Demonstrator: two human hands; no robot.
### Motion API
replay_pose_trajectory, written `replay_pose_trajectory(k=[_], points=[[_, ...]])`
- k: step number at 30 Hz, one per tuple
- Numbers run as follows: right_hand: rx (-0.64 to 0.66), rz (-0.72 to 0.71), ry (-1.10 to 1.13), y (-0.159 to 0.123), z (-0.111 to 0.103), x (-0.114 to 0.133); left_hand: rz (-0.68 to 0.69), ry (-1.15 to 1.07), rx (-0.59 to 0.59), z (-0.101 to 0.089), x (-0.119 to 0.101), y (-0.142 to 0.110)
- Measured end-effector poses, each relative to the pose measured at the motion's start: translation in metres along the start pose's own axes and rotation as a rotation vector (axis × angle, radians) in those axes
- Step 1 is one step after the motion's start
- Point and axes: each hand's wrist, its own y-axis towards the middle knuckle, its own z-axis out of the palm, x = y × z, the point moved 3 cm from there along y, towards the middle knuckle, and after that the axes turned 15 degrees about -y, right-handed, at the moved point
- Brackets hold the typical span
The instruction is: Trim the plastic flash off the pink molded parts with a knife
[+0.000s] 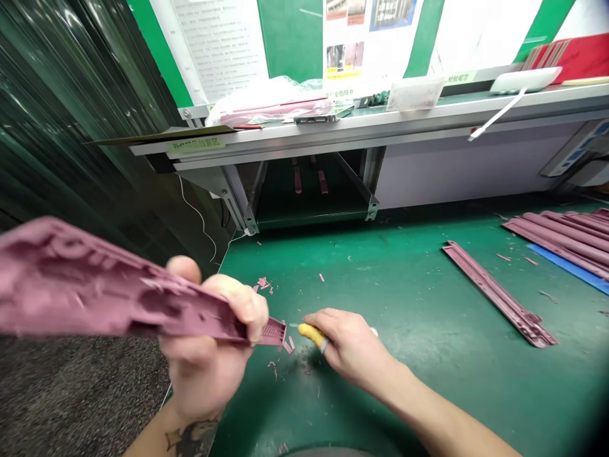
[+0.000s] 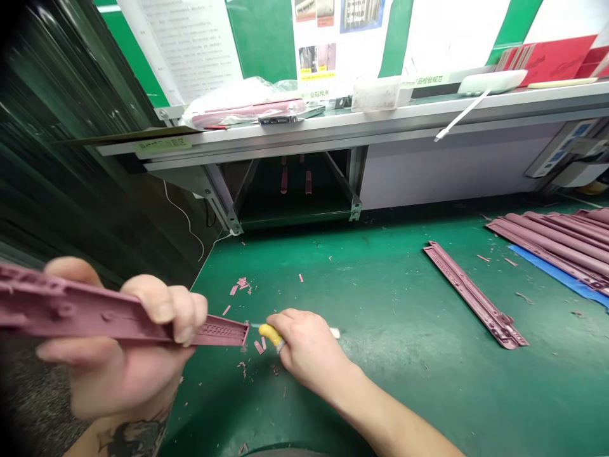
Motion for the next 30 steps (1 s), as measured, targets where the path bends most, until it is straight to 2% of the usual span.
replay_pose_trajectory(k=[3,7,11,13,15,18,20,25,26,28,30], points=[[-0.099,0.052,0.202,-0.006,-0.006,-0.012,0.149,-0.088,-0.018,-0.008,-0.014,0.013],[-0.112,0.115,0.446,-0.008,-0.007,-0.004,0.173,-0.142,-0.100,-0.016,-0.018,0.025],[0.058,0.157,0.729,-0.002,0.010,0.019,0.127,-0.276,-0.168,-0.020,-0.015,0.030],[0.118,0.179,0.866,0.001,0.022,0.021,0.100,-0.323,-0.191,-0.025,-0.014,0.033],[0.034,0.264,0.955,0.004,0.029,0.013,0.080,-0.368,-0.226,-0.033,-0.014,0.036],[-0.214,0.423,0.930,0.002,0.027,-0.006,0.054,-0.440,-0.292,-0.047,-0.014,0.043],[-0.299,0.384,0.794,-0.001,0.019,-0.006,0.045,-0.464,-0.337,-0.053,-0.013,0.047],[-0.264,-0.028,0.532,-0.003,0.002,0.032,0.044,-0.475,-0.447,-0.065,0.002,0.058],[-0.253,-0.080,0.520,-0.002,0.001,0.037,0.049,-0.441,-0.469,-0.068,0.007,0.059],[-0.245,-0.074,0.556,0.000,-0.001,0.038,0.102,-0.223,-0.500,-0.077,0.016,0.057],[-0.191,0.042,0.660,0.003,-0.004,0.029,0.284,0.235,-0.502,-0.085,0.019,0.049]])
